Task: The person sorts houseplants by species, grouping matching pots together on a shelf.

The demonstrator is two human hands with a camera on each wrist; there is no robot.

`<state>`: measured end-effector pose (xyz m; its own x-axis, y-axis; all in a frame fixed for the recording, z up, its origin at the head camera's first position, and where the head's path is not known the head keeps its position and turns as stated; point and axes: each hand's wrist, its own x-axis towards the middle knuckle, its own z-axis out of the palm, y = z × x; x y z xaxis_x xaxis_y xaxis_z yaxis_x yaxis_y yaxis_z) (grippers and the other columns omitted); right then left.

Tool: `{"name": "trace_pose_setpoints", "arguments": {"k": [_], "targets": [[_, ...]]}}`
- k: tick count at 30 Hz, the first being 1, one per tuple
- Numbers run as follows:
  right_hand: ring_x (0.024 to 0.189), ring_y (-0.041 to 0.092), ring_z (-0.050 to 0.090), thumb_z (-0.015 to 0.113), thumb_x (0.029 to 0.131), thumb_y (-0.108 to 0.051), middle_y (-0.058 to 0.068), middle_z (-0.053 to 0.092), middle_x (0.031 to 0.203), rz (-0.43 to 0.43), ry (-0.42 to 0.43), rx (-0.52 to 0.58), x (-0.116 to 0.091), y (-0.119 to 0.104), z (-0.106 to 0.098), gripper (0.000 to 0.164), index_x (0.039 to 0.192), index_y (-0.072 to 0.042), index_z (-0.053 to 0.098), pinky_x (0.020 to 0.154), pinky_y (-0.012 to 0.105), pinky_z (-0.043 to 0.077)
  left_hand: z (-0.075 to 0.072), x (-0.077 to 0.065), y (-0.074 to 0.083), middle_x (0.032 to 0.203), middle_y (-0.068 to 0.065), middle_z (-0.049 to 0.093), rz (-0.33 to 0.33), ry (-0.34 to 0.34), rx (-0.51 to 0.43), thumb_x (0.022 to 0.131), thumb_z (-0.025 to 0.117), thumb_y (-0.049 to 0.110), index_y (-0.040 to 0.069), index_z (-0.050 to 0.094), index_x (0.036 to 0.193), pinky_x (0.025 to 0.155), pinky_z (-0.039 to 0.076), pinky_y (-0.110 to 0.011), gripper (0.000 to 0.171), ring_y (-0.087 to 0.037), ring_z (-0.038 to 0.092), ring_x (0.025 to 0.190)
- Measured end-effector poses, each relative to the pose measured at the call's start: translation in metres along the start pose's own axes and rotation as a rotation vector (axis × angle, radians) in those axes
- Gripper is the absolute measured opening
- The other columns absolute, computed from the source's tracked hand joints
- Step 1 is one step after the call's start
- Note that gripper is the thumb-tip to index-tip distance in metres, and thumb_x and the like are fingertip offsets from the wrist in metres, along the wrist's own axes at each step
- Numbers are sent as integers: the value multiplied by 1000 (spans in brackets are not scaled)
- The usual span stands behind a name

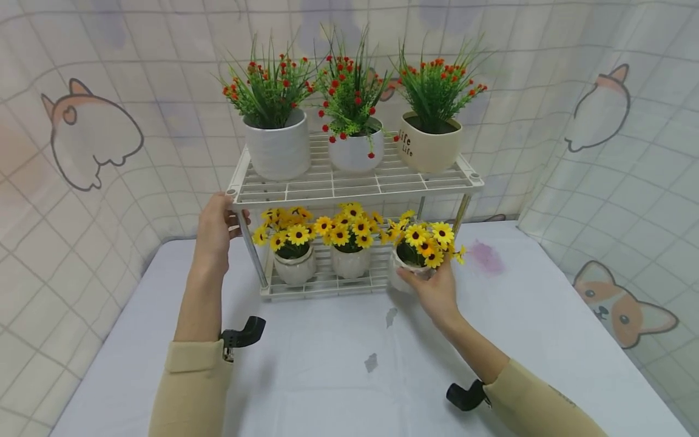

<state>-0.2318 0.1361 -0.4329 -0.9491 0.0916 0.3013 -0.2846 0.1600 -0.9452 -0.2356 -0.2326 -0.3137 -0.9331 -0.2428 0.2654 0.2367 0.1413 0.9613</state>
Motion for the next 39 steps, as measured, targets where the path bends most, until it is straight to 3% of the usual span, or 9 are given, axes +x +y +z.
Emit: {"name": "trace_pose_setpoints", "arguments": {"k": [7,15,24,32,39], "targets": [[148,34,31,82,86,-2,23,37,155,67,-2,-32,7,-19,9,89,154,5,24,121,45,20,1,-2,0,94,-7,56,-11,4,5,105,29,32,14,55,107,84,43,-40,32,-27,55,91],[147,29,33,84,88,-13,17,39,154,78,37,-72,27,22,13,90,155,-2,25,121,40,22,3,-3,0,101,-10,56,-18,11,16,106,28,34,16,57,111,86,44,-39,34,-25,55,94],[147,32,34,84,89,-24,18,41,155,106,38,-158,40,36,14,92,157,-3,25,120,44,22,3,-4,0,98,-10,56,6,15,23,107,28,34,15,57,111,85,43,-39,34,-26,54,93],[145,38,35,74,96,-39,27,38,155,143,-75,-268,41,36,7,94,158,4,18,116,49,30,0,-2,0,95,-5,57,0,14,7,107,30,34,12,57,113,85,42,-39,35,-26,54,92],[147,44,29,65,102,-26,31,23,162,133,-278,-338,22,29,-18,85,159,8,12,114,54,33,-1,-2,-6,96,-8,56,43,16,-66,108,34,35,14,57,109,86,42,-39,31,-25,56,91]]}}
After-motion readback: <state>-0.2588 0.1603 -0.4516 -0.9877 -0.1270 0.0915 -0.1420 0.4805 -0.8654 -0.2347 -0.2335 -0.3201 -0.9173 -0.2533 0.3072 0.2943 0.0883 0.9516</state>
